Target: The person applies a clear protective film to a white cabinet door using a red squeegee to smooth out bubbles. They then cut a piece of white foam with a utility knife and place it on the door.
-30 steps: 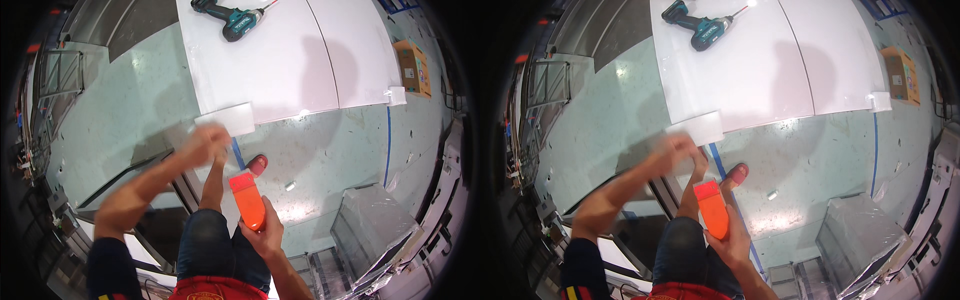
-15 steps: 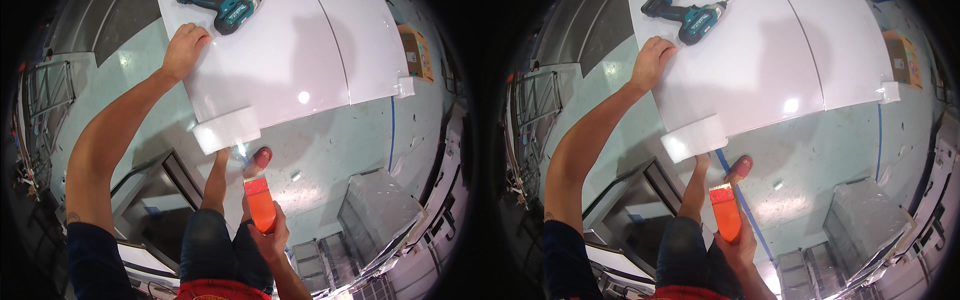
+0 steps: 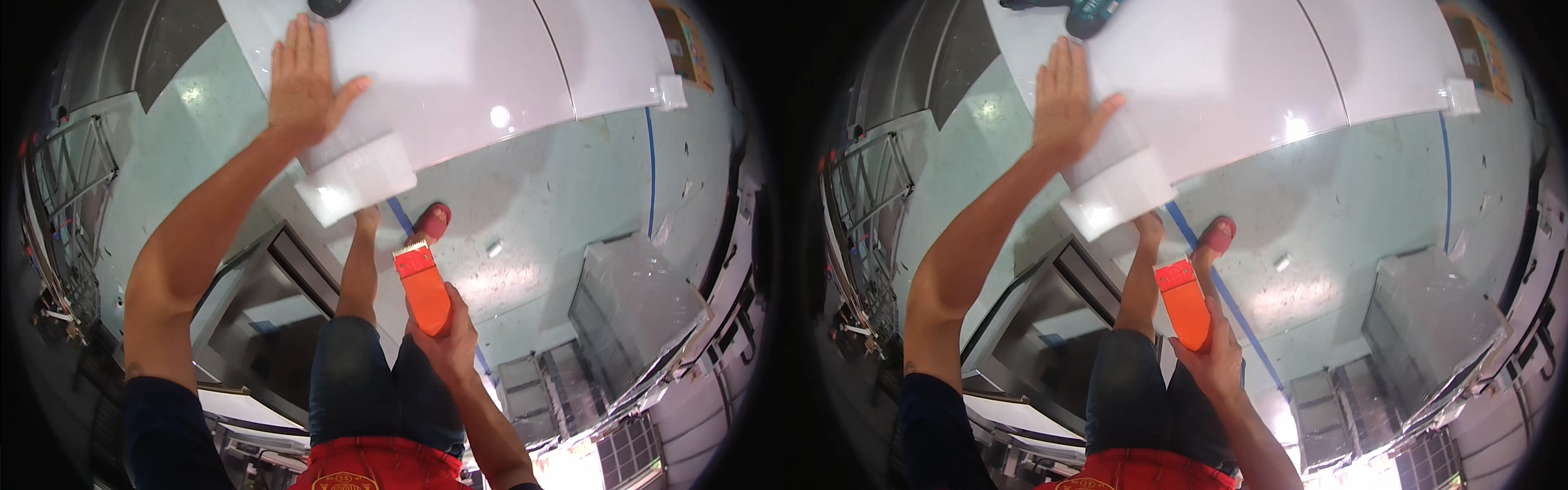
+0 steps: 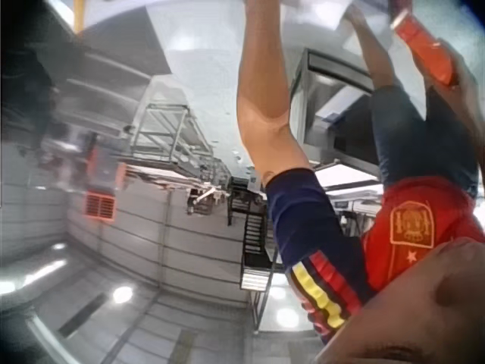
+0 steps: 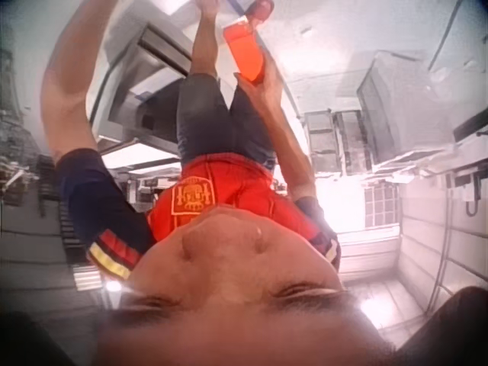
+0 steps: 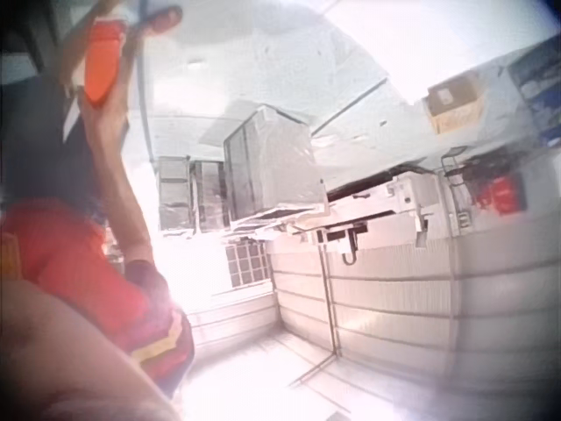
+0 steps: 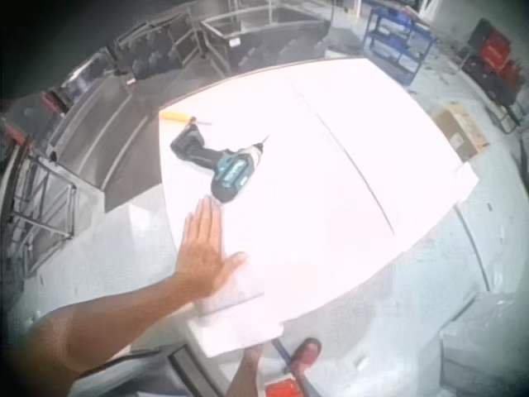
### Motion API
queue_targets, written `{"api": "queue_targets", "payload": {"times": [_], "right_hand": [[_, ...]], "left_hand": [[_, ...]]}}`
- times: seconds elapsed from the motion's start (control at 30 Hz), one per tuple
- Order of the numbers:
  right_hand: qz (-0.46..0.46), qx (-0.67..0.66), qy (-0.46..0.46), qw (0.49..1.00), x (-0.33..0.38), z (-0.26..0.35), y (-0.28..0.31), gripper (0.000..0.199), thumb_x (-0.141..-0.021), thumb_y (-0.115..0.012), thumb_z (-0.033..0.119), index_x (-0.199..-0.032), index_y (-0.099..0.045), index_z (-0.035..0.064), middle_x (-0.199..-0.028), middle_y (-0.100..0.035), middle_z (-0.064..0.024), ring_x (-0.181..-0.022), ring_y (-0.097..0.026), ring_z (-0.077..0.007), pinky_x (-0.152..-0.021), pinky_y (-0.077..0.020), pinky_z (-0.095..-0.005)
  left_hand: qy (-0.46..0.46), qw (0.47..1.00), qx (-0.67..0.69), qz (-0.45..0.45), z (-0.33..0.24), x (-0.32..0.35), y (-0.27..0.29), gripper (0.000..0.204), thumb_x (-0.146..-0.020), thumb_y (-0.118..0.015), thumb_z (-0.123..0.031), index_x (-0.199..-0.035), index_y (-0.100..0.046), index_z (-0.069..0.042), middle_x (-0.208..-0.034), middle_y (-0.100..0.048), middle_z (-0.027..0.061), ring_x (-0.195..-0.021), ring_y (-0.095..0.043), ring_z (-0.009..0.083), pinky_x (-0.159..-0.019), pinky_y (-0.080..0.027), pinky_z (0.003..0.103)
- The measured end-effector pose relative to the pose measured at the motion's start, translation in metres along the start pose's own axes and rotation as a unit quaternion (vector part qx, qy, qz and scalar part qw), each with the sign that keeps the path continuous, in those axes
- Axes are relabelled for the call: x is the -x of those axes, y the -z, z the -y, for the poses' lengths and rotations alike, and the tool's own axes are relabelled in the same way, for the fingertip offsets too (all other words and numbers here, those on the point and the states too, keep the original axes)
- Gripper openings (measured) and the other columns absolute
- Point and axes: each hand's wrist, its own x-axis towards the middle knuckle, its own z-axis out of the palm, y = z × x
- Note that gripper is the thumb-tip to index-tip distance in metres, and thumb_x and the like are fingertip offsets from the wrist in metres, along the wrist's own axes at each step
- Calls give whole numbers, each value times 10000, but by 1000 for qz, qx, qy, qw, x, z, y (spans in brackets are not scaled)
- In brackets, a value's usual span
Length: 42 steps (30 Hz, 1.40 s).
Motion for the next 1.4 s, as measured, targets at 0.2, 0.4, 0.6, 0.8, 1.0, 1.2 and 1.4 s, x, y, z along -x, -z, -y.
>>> {"api": "queue_targets", "payload": {"times": [0.2, 0.4, 0.6, 0.8, 1.0, 1.2, 1.4], "right_hand": [[7, 63, 5, 998, 57, -36, 30, 952, -772, -991, 176, -1582, -509, 41, -1286, -729, -232, -1156, -751, -435, -955, -636, -497], [44, 93, -62, 993, 3, -107, -11, 889, -864, -905, 293, -1613, -479, 75, -1276, -729, -253, -1123, -729, -503, -944, -617, -540], [42, 100, -18, 994, -146, -105, -90, 878, -899, -873, 392, -1608, -439, 111, -1194, -726, -248, -1093, -748, -471, -901, -620, -547], [105, 107, -64, 987, -192, -45, -88, 840, -914, -872, 420, -1549, -449, 70, -1158, -721, -258, -1067, -750, -507, -910, -622, -579], [69, 124, -46, 989, -205, -46, -106, 817, -869, -880, 489, -1455, -508, 58, -1168, -743, -285, -1007, -762, -502, -877, -620, -585], [-16, 112, 5, 994, -222, -75, -122, 413, -820, -940, 394, -1041, -852, 57, -995, -842, -182, -946, -814, -408, -839, -628, -502], [13, 172, 143, 975, -272, -139, -124, 512, -933, -855, 275, -1346, -721, 4, -1223, -804, -240, -1142, -766, -461, -968, -603, -497]], "left_hand": [[-48, 997, 17, -60, 18, 6, -25, 1038, -1089, -553, -671, -1693, -287, 130, -1799, -224, 333, -1690, -181, 462, -1368, -137, 571], [-43, 993, 65, -88, 14, 5, -12, 871, -1129, -561, -561, -1677, -380, 92, -1762, -329, 324, -1648, -306, 450, -1351, -214, 526], [291, 806, 506, -101, -22, 151, 58, 371, -1187, -550, -270, -1380, -688, 15, -1245, -718, 110, -1171, -662, 187, -1061, -507, 346], [575, -3, 812, 104, -83, 232, 45, 581, -1215, -414, -393, -1560, -490, 69, -1482, -598, 215, -1381, -572, 355, -1192, -467, 491], [409, -61, 909, -48, -94, 189, -36, 781, -1133, -471, -525, -1699, -358, 0, -1768, -366, 227, -1640, -309, 453, -1347, -261, 656], [441, -83, 889, -89, -90, 204, -70, 813, -1073, -402, -750, -1518, -642, -114, -1503, -689, 148, -1422, -602, 393, -1221, -436, 639], [480, -151, 860, -85, -93, 180, -105, 526, -1079, -501, -603, -1302, -703, -172, -1317, -743, 120, -1318, -666, 347, -1192, -477, 556]]}}
